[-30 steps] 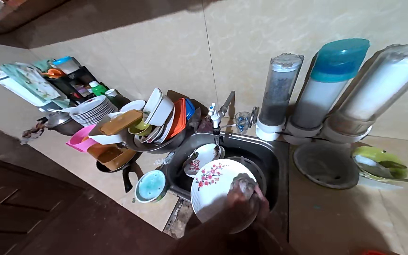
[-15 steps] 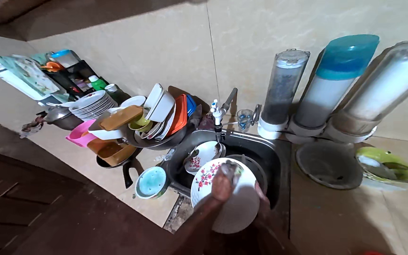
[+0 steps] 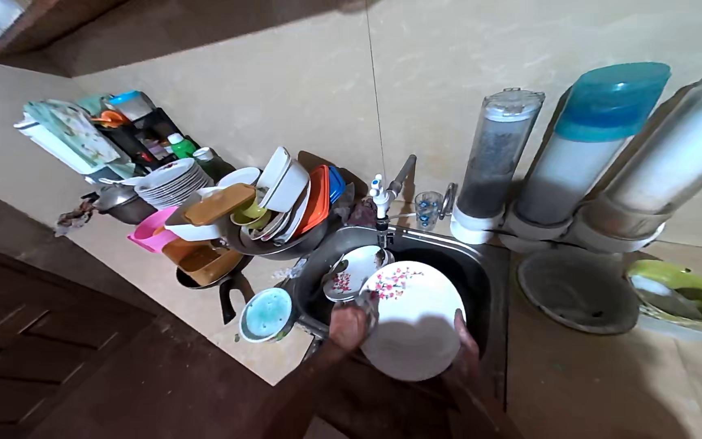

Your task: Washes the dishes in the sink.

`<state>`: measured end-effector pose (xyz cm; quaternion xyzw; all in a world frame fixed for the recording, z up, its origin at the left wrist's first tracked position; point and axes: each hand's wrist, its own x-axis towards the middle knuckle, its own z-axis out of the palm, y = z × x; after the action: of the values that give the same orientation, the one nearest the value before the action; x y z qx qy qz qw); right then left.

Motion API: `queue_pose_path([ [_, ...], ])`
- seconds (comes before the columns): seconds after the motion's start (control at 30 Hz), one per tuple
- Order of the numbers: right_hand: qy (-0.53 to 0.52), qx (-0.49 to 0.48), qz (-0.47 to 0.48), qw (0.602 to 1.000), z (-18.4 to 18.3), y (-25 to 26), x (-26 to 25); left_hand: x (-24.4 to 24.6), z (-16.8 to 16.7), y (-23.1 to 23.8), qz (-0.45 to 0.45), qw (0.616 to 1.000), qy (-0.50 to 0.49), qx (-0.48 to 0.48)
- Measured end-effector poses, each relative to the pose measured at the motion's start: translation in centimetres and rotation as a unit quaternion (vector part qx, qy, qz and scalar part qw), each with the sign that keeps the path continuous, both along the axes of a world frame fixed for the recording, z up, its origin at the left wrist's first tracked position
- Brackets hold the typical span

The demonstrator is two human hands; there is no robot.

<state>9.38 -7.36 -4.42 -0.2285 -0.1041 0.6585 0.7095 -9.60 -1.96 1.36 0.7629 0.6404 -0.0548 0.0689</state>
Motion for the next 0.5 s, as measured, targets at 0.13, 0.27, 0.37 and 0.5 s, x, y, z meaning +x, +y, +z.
queue_pose_path([
  [0.13, -0.025, -0.011, 0.030, 0.999, -0.1, -0.3, -0.6, 4.3, -0.9, 3.5, -0.003, 0.983, -0.124, 0.136],
  [0.27, 0.010, 0.052, 0.042, 0.998, -1.7, 0.2, -0.1, 9.9, -4.0, -0.5, -0.157, 0.936, -0.228, 0.217],
  [0.37, 0.010, 0.029, 0.029, 0.999, -1.1, 0.0, 0.4, 8.5, -3.7, -4.0, -0.261, 0.907, -0.276, 0.180],
  [0.5, 0.022, 0.018, 0.031, 0.999, -0.8, 0.0, 0.3, 1.6, -3.8, -3.6, -0.219, 0.953, -0.149, 0.145],
])
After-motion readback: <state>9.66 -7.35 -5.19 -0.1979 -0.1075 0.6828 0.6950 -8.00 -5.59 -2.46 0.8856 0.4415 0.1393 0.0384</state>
